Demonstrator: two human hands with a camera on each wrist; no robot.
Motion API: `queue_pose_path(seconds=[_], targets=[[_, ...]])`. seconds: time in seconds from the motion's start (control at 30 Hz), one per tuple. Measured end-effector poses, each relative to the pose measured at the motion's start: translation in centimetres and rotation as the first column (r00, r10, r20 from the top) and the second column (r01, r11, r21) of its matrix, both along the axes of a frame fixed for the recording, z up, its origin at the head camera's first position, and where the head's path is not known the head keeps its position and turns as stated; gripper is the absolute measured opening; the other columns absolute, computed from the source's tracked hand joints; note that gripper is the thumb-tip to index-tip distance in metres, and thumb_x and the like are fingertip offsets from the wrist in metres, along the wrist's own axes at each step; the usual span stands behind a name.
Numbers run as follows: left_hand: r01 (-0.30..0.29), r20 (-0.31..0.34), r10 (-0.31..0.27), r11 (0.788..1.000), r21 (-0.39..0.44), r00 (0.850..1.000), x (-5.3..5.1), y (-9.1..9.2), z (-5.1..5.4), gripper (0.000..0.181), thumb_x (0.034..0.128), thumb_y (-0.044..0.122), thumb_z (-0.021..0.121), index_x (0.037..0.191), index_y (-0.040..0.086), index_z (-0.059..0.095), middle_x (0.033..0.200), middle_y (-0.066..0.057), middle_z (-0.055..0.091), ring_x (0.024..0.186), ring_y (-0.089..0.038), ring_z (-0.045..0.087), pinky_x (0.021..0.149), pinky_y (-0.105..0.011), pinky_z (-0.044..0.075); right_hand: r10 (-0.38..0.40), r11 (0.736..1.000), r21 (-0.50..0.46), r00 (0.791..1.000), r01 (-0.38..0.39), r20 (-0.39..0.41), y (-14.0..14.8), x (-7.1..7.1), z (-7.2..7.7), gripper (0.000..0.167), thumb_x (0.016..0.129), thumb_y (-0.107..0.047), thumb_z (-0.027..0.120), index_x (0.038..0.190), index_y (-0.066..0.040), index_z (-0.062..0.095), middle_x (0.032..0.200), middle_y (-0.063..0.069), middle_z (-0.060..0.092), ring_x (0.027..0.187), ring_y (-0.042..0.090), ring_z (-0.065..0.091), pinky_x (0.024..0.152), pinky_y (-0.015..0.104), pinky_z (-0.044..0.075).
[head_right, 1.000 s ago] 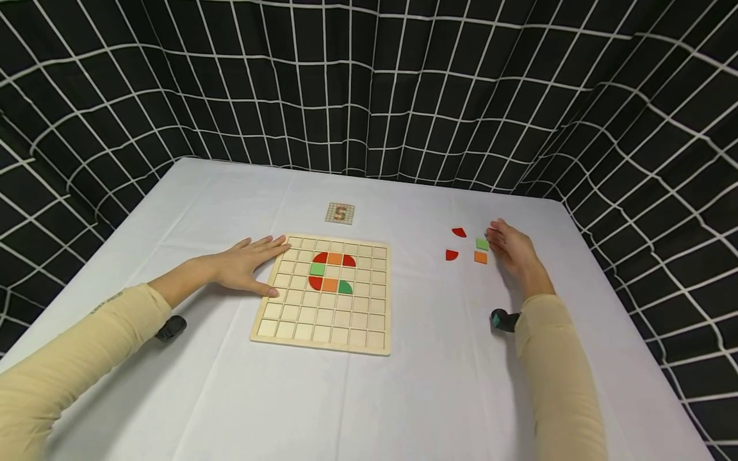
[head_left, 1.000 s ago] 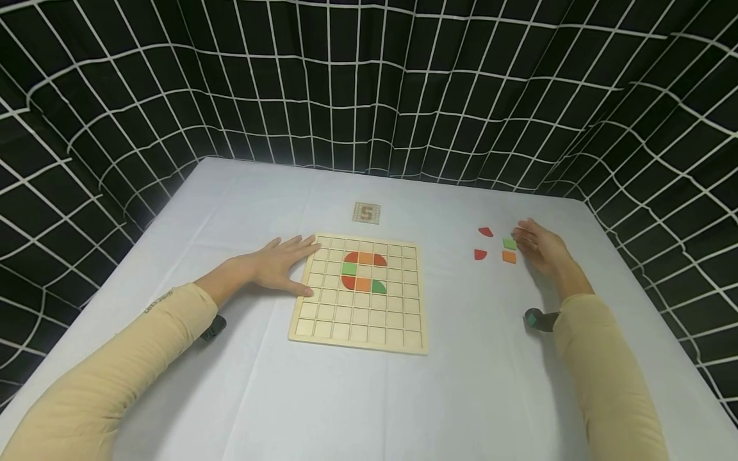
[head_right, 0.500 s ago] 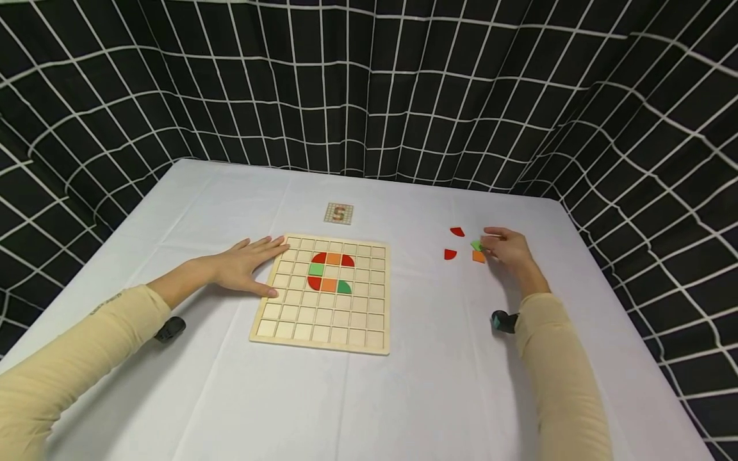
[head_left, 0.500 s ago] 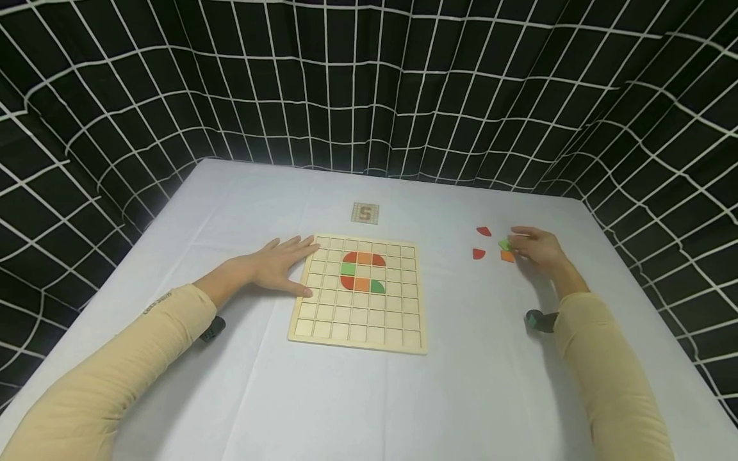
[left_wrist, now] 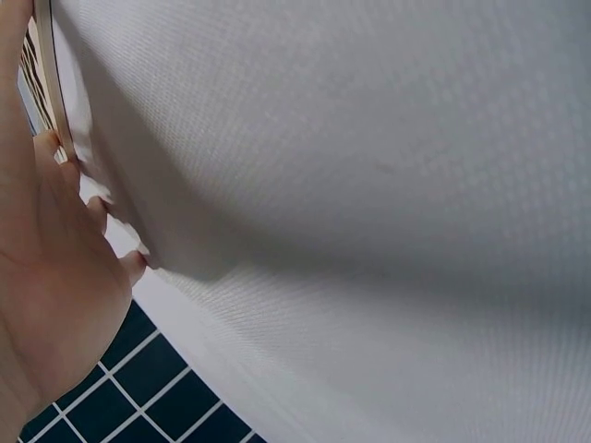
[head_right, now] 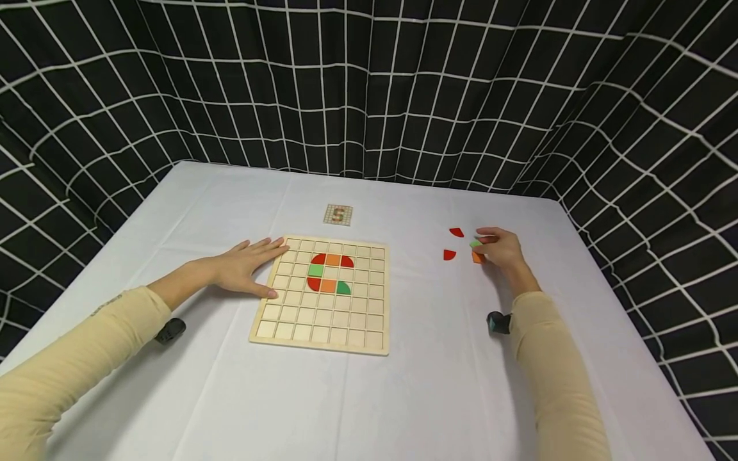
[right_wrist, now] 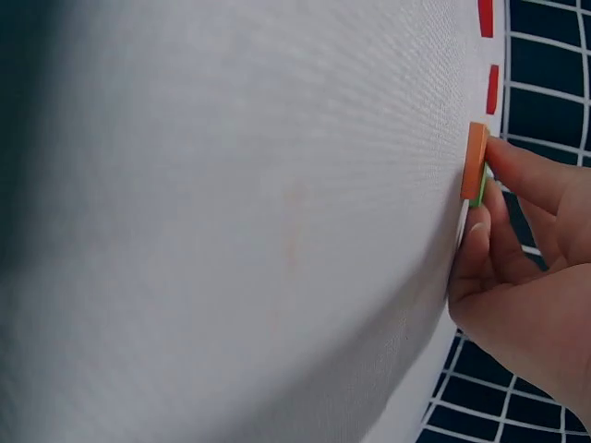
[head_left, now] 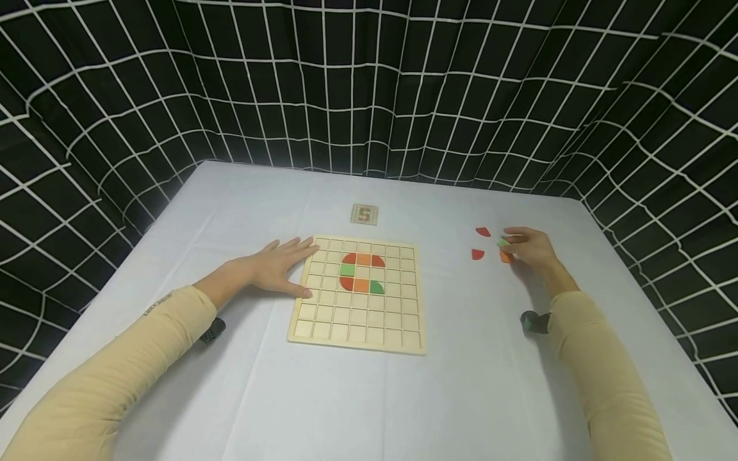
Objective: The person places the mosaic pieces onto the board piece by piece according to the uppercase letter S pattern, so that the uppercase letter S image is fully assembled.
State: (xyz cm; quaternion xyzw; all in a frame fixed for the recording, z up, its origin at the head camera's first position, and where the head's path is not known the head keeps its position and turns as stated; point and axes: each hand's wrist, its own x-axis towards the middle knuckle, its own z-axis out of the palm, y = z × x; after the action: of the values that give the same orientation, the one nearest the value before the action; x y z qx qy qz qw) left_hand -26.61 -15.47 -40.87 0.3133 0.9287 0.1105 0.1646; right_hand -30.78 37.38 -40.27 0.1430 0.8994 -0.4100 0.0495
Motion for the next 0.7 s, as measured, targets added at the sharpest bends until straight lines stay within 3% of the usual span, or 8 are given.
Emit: queue_pose_path(seconds=[0.3, 0.7], targets=[[0.000, 0.006, 0.000, 1.000, -0.002, 1.000, -0.01, 0.00, 0.02, 0.106, 0.0781, 0.072, 0.057, 0.154, 0.014, 0.013, 0.159, -0.008, 0.000, 0.143, -0.034, 0.003, 0.111, -0.058, 0.002, 0.046, 0.999, 0.025, 0.999, -0.046, 0.006, 0.26, -0.43, -0.16, 0.052, 0.092, -0.008, 0.062, 0.140, -0.001, 0.044, 0.131, 0.025, 0.049, 0.103, 0.029, 0.048, 0.060, 0.013, 0.039], [-0.001, 0.010, 0.001, 1.000, 0.007, 1.000, 0.00, 0.08, 0.21, 0.106, 0.0779, 0.071, 0.058, 0.154, 0.014, 0.013, 0.159, -0.008, 0.001, 0.143, -0.034, 0.003, 0.110, -0.060, 0.002, 0.052, 0.998, 0.038, 0.998, -0.053, 0.029, 0.62, -0.38, -0.04, 0.054, 0.091, -0.010, 0.064, 0.141, -0.004, 0.044, 0.132, 0.026, 0.043, 0.103, 0.031, 0.045, 0.057, 0.013, 0.038]])
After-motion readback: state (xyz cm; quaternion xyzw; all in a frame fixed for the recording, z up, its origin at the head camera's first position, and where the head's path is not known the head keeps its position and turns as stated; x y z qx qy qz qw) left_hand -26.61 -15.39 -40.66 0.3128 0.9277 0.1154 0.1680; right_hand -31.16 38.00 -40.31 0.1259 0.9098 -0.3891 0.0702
